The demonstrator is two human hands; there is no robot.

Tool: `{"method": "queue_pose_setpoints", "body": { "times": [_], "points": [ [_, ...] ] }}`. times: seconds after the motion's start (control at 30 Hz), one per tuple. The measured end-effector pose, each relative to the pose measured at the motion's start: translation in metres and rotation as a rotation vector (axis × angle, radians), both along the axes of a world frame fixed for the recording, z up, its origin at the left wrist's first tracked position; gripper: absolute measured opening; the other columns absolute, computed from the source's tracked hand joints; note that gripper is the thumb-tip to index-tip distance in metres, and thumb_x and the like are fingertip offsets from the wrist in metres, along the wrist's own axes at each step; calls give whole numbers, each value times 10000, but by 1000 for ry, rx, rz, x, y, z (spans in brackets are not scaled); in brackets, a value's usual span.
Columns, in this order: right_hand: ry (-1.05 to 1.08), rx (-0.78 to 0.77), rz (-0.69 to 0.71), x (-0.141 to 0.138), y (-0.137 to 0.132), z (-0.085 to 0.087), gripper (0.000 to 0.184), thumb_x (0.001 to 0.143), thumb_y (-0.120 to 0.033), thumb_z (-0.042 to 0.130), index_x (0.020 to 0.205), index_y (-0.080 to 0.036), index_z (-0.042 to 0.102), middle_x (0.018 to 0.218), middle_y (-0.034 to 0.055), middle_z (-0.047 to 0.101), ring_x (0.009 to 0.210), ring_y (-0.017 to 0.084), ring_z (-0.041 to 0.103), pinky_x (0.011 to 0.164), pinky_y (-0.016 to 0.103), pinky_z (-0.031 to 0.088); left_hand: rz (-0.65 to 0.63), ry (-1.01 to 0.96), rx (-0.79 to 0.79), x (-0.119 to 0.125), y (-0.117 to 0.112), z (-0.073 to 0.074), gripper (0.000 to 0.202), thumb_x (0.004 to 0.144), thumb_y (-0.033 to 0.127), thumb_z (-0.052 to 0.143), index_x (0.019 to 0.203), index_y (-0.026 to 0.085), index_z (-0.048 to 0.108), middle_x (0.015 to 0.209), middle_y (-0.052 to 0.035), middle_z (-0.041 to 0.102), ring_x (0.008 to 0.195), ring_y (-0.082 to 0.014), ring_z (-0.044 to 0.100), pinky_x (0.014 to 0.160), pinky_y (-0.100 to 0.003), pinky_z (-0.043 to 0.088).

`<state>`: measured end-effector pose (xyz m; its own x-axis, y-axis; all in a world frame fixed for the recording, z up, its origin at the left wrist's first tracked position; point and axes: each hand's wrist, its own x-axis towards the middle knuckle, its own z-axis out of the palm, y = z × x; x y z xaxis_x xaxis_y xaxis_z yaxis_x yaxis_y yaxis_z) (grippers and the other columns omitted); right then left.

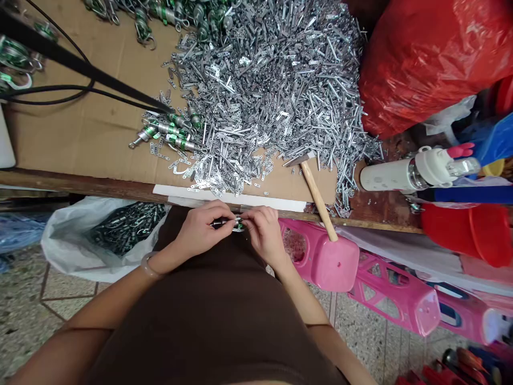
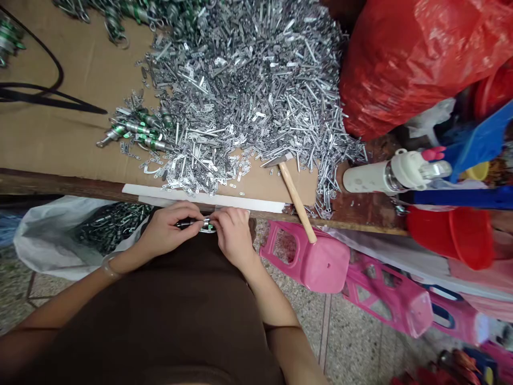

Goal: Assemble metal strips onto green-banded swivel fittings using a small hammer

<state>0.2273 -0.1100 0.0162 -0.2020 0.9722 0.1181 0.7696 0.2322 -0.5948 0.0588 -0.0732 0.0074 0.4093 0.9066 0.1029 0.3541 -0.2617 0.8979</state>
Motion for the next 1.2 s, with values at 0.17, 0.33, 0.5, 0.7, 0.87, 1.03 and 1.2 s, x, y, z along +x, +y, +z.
{"method": "queue_pose_setpoints", "body": {
  "times": [0.17, 0.33, 0.5, 0.7, 0.87, 1.03, 1.2],
  "points": [
    [-70, -163, -36, -2, 3, -2, 133, 887, -197, 452, 842, -193, 577, 840, 32, 622, 810, 172, 511, 777, 314, 311, -1, 90, 223, -2, -4, -13, 80, 818, 185, 562, 814, 156, 637, 807, -29, 656, 744, -118, 615, 696, -225, 497],
    [34, -408, -147, -6, 14, -8, 151, 879, -196, 466, 796, -196, 592, 828, 0, 631, 839, 151, 536, 793, 304, 288, -84, 300, 640, -8, -3, -40, 173, 841, 260, 573, 999, 211, 621, 906, -27, 679, 907, -171, 600, 972, -421, 436],
    [-100, -329, -267, -10, 15, -17, 136, 851, -280, 525, 815, -220, 642, 859, 16, 621, 875, 185, 488, 792, 328, 266, -128, 480, 812, -10, -1, -51, 249, 842, 300, 575, 1072, 206, 591, 989, -33, 673, 981, -209, 561, 1057, -540, 314],
    [-21, -332, -241, 6, 30, -13, 152, 809, -346, 579, 860, -209, 619, 918, 30, 599, 911, 203, 486, 811, 340, 320, -106, 554, 748, -4, -1, -38, 221, 857, 179, 506, 1055, 193, 605, 926, -37, 658, 981, -216, 539, 1072, -564, 277],
    [-4, -189, -268, 9, 64, -14, 107, 827, -272, 554, 863, -204, 628, 899, 39, 594, 900, 194, 486, 824, 334, 362, -96, 568, 631, 2, -4, -26, 225, 844, 155, 497, 1035, 175, 615, 859, -45, 644, 922, -234, 535, 1015, -594, 331],
    [42, -194, -251, 14, 69, -20, 113, 841, -225, 508, 817, -185, 611, 857, 24, 593, 886, 172, 491, 828, 315, 375, -79, 528, 537, 2, -5, -21, 241, 844, 140, 496, 1055, 177, 605, 851, -36, 650, 903, -220, 541, 1016, -577, 345],
    [166, -259, -105, 14, 43, -1, 161, 854, -221, 463, 756, -214, 590, 794, 6, 607, 787, 158, 519, 733, 286, 410, -18, 389, 510, 0, -6, -22, 145, 843, 156, 519, 944, 172, 622, 860, -18, 672, 909, -191, 567, 1029, -487, 382]
  ]
}}
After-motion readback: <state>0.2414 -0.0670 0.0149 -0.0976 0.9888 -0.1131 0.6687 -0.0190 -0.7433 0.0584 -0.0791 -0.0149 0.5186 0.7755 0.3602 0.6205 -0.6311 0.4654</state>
